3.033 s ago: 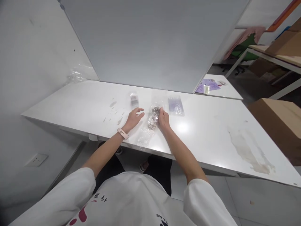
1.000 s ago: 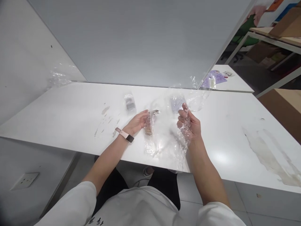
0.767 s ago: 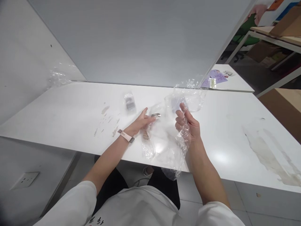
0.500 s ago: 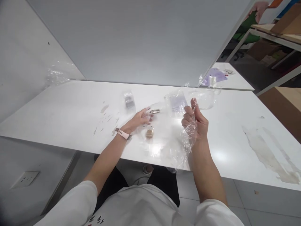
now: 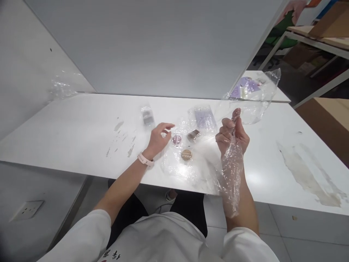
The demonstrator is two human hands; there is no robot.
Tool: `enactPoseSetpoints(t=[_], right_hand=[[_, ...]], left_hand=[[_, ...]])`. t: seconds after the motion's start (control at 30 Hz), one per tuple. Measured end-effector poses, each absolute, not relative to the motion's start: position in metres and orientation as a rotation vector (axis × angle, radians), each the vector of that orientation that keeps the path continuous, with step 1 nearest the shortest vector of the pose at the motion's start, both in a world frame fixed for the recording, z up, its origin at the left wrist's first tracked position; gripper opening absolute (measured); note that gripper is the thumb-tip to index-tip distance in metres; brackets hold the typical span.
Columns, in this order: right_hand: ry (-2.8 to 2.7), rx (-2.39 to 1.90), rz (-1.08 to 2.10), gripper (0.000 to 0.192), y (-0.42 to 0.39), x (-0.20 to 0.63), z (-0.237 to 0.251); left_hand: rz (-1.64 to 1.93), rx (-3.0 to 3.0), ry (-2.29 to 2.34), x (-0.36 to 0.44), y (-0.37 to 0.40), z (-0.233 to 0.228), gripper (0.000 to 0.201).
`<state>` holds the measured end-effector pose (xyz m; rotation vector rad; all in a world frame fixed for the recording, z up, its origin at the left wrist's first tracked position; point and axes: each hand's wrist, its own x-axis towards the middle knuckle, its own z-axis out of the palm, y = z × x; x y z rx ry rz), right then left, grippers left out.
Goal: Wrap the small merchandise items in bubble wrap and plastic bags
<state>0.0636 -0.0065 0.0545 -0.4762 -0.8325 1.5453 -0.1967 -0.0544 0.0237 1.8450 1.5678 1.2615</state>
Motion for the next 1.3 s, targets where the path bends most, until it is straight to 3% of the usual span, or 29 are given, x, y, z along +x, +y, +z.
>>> enactPoseSetpoints(t=[0.13,0.23,0.33,0.53,0.73,0.83,0.9,1.2,1.3], right_hand=[[-1.024,-0.738,1.352,0.032,-0.008,0.064,0.054],[-1.077,-0.806,1.303,0.036,-0.007,0.066,0.052],[-1.118,-0.843,1.261,0.037,-0.006,0.066,0.051],[-1.143,-0.797,1.254,0.035,-0.006,0.063,0.053],[-1.178,-0.718,1.294,0.036,0.000,0.063,0.049],[-1.238,-0.732,1.265,0.040,0.003,0.063,0.046],[-1.285,-0.767,1.224,0.043,0.004,0.063,0.047],[-1.148,-0.663,1.294,0.037,-0.002,0.068,0.050],[-1.117,-0.597,1.317,0.034,-0.002,0.067,0.049]], left_hand=[[0.830,2.061,1.446,-0.186,-0.057,0.015,0.042],[0.714,2.107,1.477,-0.189,-0.055,0.012,0.037],[0.791,2.025,1.561,-0.195,-0.052,0.014,0.027],[1.234,2.003,1.513,-0.183,-0.060,0.018,0.033],[0.612,2.559,1.000,-0.148,-0.079,0.003,0.034],[0.510,2.618,0.994,-0.144,-0.078,-0.001,0.030],[0.539,2.544,1.046,-0.148,-0.075,0.002,0.018],[0.793,1.699,1.039,-0.195,-0.062,0.035,0.020],[1.078,1.465,1.139,-0.201,-0.052,0.034,0.018]])
